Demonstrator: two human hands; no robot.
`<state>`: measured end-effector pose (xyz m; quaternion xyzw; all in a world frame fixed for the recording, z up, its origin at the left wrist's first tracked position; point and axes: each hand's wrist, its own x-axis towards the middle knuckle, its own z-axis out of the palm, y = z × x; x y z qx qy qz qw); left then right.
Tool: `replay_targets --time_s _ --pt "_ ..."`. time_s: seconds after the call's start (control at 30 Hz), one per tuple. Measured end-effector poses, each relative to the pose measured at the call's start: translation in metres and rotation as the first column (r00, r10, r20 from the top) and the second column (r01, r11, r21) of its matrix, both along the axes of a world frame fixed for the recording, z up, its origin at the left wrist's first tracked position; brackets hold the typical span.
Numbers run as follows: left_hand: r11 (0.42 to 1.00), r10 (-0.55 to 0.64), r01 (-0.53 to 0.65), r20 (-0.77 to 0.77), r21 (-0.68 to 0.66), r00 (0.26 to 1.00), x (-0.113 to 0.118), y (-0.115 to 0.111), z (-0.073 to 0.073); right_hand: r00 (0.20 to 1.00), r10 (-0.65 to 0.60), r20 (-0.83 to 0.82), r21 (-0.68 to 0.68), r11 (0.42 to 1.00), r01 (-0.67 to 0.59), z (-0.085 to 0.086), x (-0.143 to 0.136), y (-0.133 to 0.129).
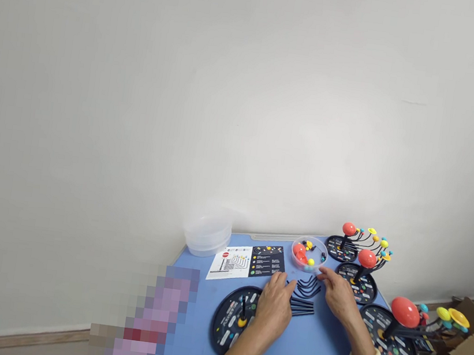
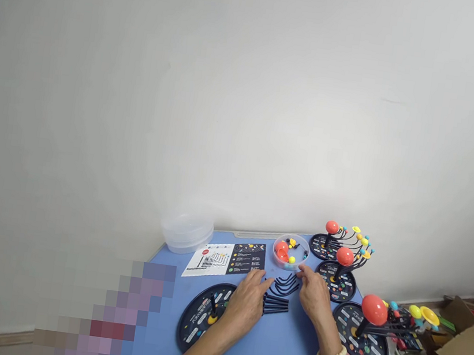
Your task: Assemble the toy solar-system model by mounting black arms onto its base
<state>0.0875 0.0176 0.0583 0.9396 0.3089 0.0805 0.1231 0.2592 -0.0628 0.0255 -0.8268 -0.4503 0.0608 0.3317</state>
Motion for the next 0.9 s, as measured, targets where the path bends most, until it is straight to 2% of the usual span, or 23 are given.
replay_targets --time_s 0.4,0.73,0.9 --pt "1.0 -0.004 0.004 0.019 0.006 1.0 -0.0007 0.0005 -0.0037 1.0 0.001 0.007 0.008 1.0 -0.001 -0.0009 0.0001 -0.0003" --pt "1.0 0.019 -0.018 0.038 -0.014 0.999 -0.0016 0.0011 0.0024 1.0 -0.019 0.004 0.006 1.0 0.019 0.0001 0.0035 -0.0004" --pt "1.0 0.009 -0.009 0.043 -0.005 0.999 -0.0011 0.0012 -0.0014 1.0 -0.014 0.003 0.013 1.0 0.014 -0.0007 0.0023 0.0"
